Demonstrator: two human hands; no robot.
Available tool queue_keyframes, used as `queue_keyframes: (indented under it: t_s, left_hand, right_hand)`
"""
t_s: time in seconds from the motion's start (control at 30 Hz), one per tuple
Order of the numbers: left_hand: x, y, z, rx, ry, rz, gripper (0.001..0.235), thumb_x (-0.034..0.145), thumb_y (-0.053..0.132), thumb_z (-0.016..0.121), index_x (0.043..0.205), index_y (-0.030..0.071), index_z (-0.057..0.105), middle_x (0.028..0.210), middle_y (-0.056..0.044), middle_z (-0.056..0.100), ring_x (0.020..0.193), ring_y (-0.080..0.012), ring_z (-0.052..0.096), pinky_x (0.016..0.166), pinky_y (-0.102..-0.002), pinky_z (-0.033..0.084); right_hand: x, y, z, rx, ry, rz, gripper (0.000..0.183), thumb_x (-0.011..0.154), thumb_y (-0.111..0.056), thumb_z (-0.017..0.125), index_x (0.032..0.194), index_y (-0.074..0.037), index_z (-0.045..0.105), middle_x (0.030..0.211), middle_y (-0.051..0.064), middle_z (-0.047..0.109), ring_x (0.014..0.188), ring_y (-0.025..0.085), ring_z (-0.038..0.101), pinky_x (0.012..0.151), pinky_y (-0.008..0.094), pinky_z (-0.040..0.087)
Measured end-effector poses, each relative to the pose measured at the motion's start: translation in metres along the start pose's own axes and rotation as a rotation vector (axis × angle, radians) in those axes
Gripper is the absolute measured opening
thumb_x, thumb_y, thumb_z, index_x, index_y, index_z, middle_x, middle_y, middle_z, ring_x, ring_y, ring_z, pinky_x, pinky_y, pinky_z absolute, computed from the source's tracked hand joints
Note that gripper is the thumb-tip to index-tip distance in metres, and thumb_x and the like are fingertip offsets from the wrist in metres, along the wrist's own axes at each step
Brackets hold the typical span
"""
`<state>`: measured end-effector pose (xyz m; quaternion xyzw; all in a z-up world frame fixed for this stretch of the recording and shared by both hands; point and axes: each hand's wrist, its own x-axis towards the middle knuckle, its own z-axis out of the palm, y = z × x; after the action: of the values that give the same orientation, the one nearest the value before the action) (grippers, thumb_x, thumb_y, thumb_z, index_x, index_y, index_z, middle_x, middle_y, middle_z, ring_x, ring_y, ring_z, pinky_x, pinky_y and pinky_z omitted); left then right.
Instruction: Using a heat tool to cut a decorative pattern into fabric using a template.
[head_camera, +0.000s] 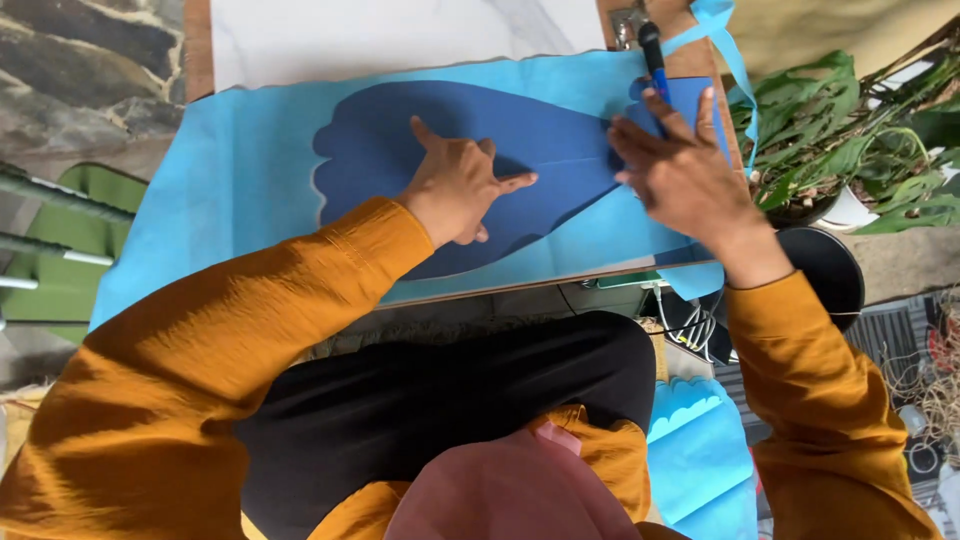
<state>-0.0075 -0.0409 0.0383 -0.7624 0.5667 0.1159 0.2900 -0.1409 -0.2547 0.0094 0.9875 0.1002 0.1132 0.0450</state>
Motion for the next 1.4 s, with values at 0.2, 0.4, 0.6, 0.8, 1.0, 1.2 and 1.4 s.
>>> queue_keyframes:
  t_s: [0.2,0.4,0.6,0.8,1.0,1.2,1.4]
  left_hand:
    - [0.012,0.0,0.003,-0.076,-0.062,-0.007,0.084,0.076,0.054,0.058,0.139,0.045,0.004,0.121,-0.015,0.033,0.092,-0.0294,0.05,0.084,-0.067,0.038]
    - [0.013,0.001,0.001,-0.012,-0.02,-0.005,0.084,0.071,0.062,0.059,0.137,0.046,0.009,0.145,-0.01,0.009,0.069,-0.0205,0.056,0.052,-0.032,0.051]
    - [0.018,0.002,-0.003,-0.031,-0.068,-0.008,0.088,0.071,0.059,0.062,0.138,0.043,0.007,0.146,-0.009,0.007,0.083,-0.0284,0.06,0.07,-0.044,0.055]
    - [0.023,0.003,-0.013,-0.036,-0.143,-0.026,0.102,0.066,0.056,0.071,0.137,0.048,-0.001,0.138,-0.007,0.011,0.084,-0.0275,0.058,0.069,-0.045,0.056]
    - [0.024,0.002,-0.015,-0.004,-0.148,-0.007,0.099,0.068,0.055,0.069,0.137,0.048,-0.001,0.143,-0.009,0.005,0.068,-0.0272,0.06,0.058,-0.037,0.057]
    - [0.021,0.002,-0.017,0.028,-0.157,-0.014,0.098,0.069,0.057,0.067,0.137,0.047,-0.002,0.144,-0.01,0.002,0.067,-0.0272,0.061,0.058,-0.036,0.057]
    - [0.022,0.003,-0.02,0.011,-0.196,-0.015,0.098,0.07,0.054,0.068,0.137,0.047,-0.004,0.145,-0.009,0.0,0.067,-0.0283,0.061,0.059,-0.036,0.057]
  right_hand:
    - [-0.014,0.017,0.019,-0.192,-0.016,-0.034,0.046,0.089,-0.033,0.054,0.126,-0.006,0.055,0.133,0.003,0.054,0.135,0.031,0.036,0.109,0.06,0.003]
    - [-0.001,0.026,0.018,-0.367,0.003,-0.02,0.051,0.086,-0.046,0.054,0.127,-0.016,0.056,0.122,-0.007,0.06,0.134,0.02,0.041,0.114,0.053,0.004]
    - [0.035,0.041,0.01,0.069,0.102,-0.072,0.041,0.081,-0.005,0.066,0.12,-0.004,0.057,0.115,0.012,0.061,0.121,0.032,0.049,0.106,0.062,0.016]
    - [0.059,0.082,0.049,-0.167,0.015,-0.12,0.055,0.072,-0.036,0.066,0.124,-0.019,0.061,0.128,-0.001,0.058,0.131,0.028,0.038,0.106,0.062,0.013]
    - [0.065,0.094,0.061,-0.24,-0.052,-0.071,0.041,0.077,-0.041,0.062,0.118,-0.037,0.062,0.116,-0.017,0.061,0.138,0.018,0.035,0.113,0.046,-0.005]
    - [0.069,0.09,0.051,-0.399,-0.049,-0.082,0.045,0.072,-0.045,0.061,0.117,-0.043,0.058,0.116,-0.024,0.058,0.135,0.012,0.035,0.109,0.04,0.008]
    - [0.069,0.095,0.054,-0.361,-0.137,-0.11,0.038,0.08,-0.043,0.054,0.118,-0.043,0.057,0.121,-0.021,0.056,0.137,0.021,0.034,0.111,0.053,-0.014]
